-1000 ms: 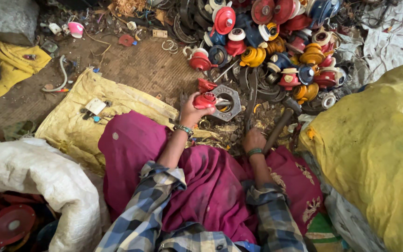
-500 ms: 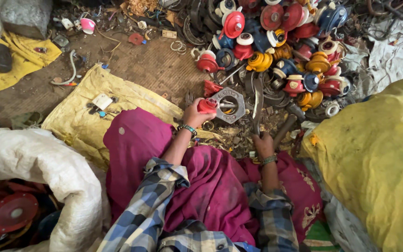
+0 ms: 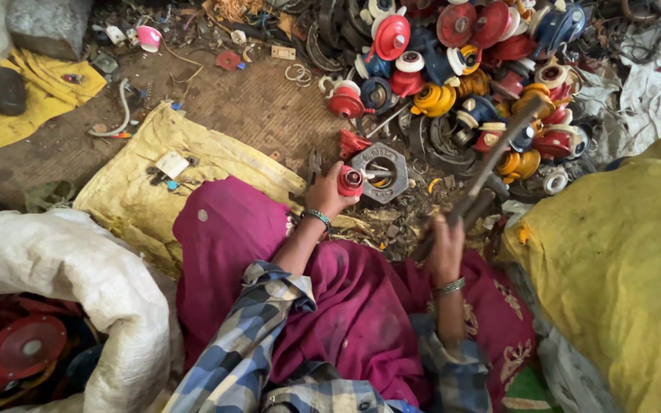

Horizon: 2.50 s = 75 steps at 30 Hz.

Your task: The person sits on the floor and uses a hammer and a metal block to repeatedly strike and separate parts of red electrical insulators. They handle the components one at a time, striking them to dislodge internal metal rings and then placing the separated pieces into a nearby sack.

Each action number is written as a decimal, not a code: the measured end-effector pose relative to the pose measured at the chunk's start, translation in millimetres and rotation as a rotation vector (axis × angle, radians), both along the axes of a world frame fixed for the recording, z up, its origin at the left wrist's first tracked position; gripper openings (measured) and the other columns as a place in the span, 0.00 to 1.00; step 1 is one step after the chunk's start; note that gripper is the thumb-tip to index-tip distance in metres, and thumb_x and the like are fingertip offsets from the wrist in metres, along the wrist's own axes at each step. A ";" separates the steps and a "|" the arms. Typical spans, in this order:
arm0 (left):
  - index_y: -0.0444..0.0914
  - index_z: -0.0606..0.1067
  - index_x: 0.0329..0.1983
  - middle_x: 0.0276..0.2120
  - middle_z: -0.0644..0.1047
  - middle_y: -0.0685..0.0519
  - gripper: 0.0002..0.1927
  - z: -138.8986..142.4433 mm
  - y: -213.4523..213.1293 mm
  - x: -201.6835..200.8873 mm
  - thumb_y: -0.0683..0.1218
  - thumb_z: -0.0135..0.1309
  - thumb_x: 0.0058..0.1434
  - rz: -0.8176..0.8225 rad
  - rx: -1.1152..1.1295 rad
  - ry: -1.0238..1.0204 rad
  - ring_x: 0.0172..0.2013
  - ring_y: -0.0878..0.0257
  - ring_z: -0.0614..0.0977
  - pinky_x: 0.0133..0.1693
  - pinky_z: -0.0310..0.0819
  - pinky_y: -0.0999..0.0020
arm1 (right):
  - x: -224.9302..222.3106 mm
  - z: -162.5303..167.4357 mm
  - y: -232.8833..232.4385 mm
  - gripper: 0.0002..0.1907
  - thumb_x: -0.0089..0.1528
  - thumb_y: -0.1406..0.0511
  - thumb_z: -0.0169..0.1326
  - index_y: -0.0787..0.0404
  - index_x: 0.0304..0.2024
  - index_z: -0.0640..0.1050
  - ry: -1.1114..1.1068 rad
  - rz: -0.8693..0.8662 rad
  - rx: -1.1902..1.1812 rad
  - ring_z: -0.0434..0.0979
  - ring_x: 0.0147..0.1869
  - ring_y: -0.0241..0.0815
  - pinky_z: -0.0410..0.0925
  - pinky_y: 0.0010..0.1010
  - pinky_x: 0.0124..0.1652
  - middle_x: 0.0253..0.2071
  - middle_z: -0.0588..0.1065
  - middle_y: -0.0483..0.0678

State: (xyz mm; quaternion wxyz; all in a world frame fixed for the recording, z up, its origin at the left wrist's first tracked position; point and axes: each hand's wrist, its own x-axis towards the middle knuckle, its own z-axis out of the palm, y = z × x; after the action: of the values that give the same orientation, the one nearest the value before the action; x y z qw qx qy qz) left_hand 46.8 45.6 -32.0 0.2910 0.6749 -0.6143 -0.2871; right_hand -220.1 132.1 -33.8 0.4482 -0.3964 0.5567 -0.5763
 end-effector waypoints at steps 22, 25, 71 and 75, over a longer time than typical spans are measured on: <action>0.51 0.61 0.67 0.41 0.82 0.39 0.56 -11.6 -8.7 13.6 0.60 0.78 0.36 -0.137 0.149 -0.101 0.43 0.37 0.83 0.43 0.77 0.45 | 77.8 -43.9 21.8 0.15 0.71 0.56 0.45 0.61 0.46 0.68 0.900 0.188 0.056 0.76 0.29 0.66 0.65 0.55 0.27 0.25 0.75 0.62; 0.51 0.58 0.69 0.42 0.81 0.38 0.58 -13.3 -9.9 11.6 0.59 0.78 0.36 -0.137 0.197 -0.135 0.43 0.37 0.82 0.43 0.76 0.44 | 77.6 -51.4 18.6 0.16 0.71 0.55 0.45 0.62 0.46 0.67 0.976 0.205 0.103 0.75 0.30 0.68 0.65 0.57 0.29 0.26 0.75 0.63; 0.48 0.56 0.70 0.48 0.78 0.37 0.61 -9.5 -7.3 3.0 0.55 0.79 0.35 -0.109 0.113 -0.120 0.46 0.38 0.81 0.44 0.77 0.45 | 58.5 10.3 17.8 0.19 0.74 0.51 0.43 0.60 0.43 0.69 0.607 -0.108 -0.222 0.73 0.24 0.41 0.66 0.37 0.26 0.24 0.72 0.47; 0.46 0.55 0.70 0.46 0.79 0.35 0.62 -5.6 -7.8 4.1 0.55 0.79 0.35 -0.114 0.098 -0.155 0.46 0.37 0.81 0.43 0.77 0.45 | 71.7 -14.7 14.7 0.21 0.73 0.51 0.46 0.62 0.43 0.70 0.622 -0.078 -0.320 0.67 0.23 0.38 0.60 0.36 0.24 0.23 0.69 0.45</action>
State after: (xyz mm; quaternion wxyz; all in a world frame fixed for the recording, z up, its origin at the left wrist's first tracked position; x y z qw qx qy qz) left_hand 50.9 37.8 -37.6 0.1924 0.6725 -0.6576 -0.2798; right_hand -148.4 146.8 -48.5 0.1667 -0.5966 0.5839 -0.5247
